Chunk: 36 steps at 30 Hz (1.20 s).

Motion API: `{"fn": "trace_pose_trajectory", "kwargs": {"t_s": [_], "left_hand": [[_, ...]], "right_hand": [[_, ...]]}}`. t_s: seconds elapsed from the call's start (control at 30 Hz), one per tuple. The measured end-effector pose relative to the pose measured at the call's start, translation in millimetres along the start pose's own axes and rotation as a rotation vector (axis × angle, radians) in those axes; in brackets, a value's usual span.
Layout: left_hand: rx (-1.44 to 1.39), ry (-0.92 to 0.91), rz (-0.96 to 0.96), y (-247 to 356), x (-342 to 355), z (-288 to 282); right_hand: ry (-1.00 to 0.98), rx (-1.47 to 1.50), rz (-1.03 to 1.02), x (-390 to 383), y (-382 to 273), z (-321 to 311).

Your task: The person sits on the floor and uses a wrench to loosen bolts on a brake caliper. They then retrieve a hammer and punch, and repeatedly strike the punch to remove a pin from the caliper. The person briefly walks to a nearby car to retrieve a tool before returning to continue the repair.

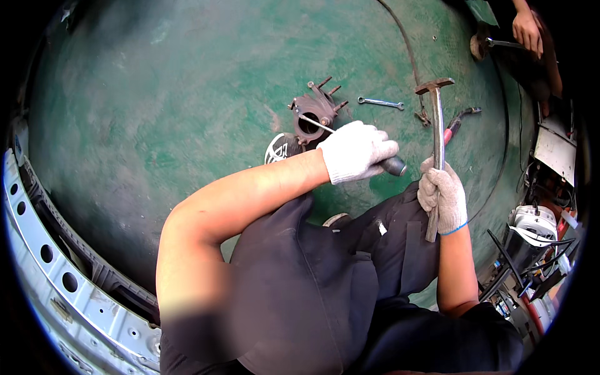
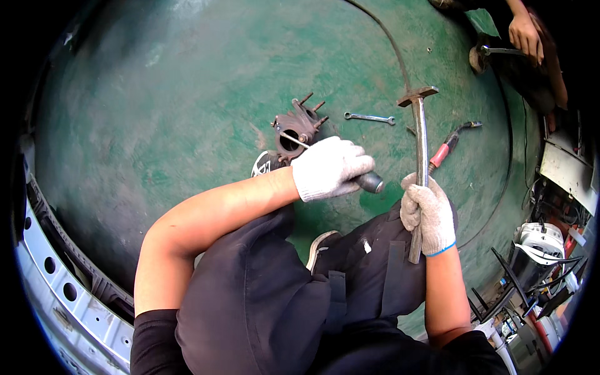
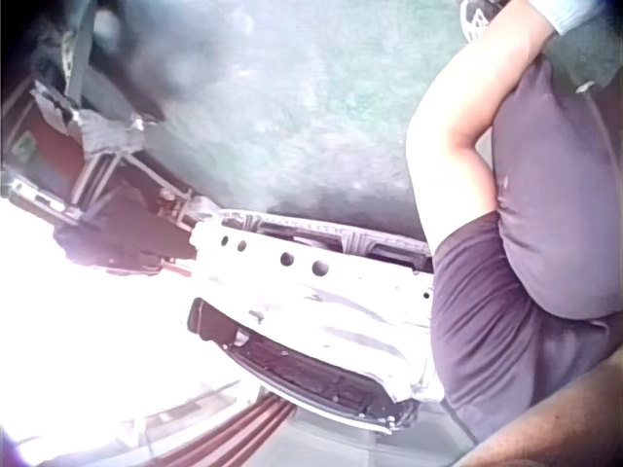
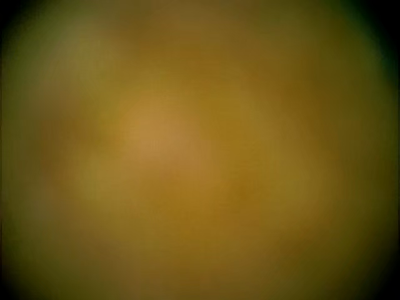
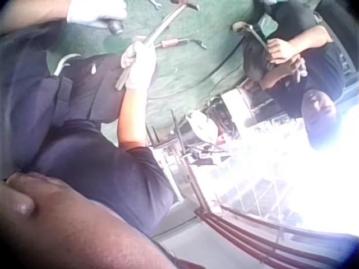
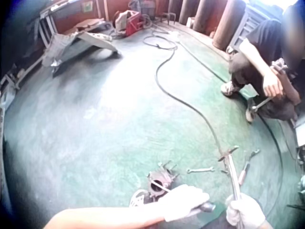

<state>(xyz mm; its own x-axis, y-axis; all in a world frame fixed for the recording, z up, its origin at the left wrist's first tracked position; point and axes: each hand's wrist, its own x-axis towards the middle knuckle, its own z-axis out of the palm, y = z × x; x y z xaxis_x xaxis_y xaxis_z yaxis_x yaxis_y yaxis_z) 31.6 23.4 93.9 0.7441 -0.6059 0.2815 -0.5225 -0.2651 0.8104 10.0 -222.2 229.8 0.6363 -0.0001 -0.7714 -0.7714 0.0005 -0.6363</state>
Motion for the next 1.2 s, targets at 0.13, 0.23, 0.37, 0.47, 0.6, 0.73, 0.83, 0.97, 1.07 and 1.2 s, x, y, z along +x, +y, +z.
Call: {"fn": "trace_pose_trajectory", "kwargs": {"t_s": [0.13,0.23,0.37,0.47,0.6,0.73,0.83,0.97,1.07,1.2], "left_hand": [[-0.047,0.083,-0.094,1.0,6.9,-7.9],[-0.026,0.155,-0.142,8.7,8.1,-12.7],[0.0,0.258,-0.18,17.0,12.3,-29.4],[0.03,0.325,-0.223,19.4,14.8,-38.6],[0.074,0.339,-0.266,21.1,10.8,-49.2],[0.071,0.461,-0.253,2.7,1.7,-41.8],[0.047,0.477,-0.285,-6.6,-1.7,-36.9],[-0.011,0.597,-0.303,-14.2,-10.4,-37.3],[-0.044,0.637,-0.301,-19.1,-11.5,-37.2],[-0.014,0.631,-0.285,-20.6,-17.7,-41.7]], "right_hand": [[0.006,0.007,0.004,-3.4,-0.8,-2.0],[0.02,-0.032,0.0,-9.0,-2.1,-0.7],[-0.002,-0.066,-0.028,-8.6,-1.9,-0.2],[-0.026,-0.081,-0.027,-6.5,-2.4,1.8],[-0.029,-0.102,-0.01,-5.2,0.8,2.1],[-0.024,-0.136,0.011,-0.2,-1.8,10.6],[-0.022,-0.16,0.001,-3.6,-10.0,17.1],[-0.011,-0.231,-0.004,-2.3,-20.6,32.2],[0.004,-0.299,-0.003,-6.5,-34.4,47.1],[0.056,-0.481,-0.149,-16.4,-42.4,67.5]]}}
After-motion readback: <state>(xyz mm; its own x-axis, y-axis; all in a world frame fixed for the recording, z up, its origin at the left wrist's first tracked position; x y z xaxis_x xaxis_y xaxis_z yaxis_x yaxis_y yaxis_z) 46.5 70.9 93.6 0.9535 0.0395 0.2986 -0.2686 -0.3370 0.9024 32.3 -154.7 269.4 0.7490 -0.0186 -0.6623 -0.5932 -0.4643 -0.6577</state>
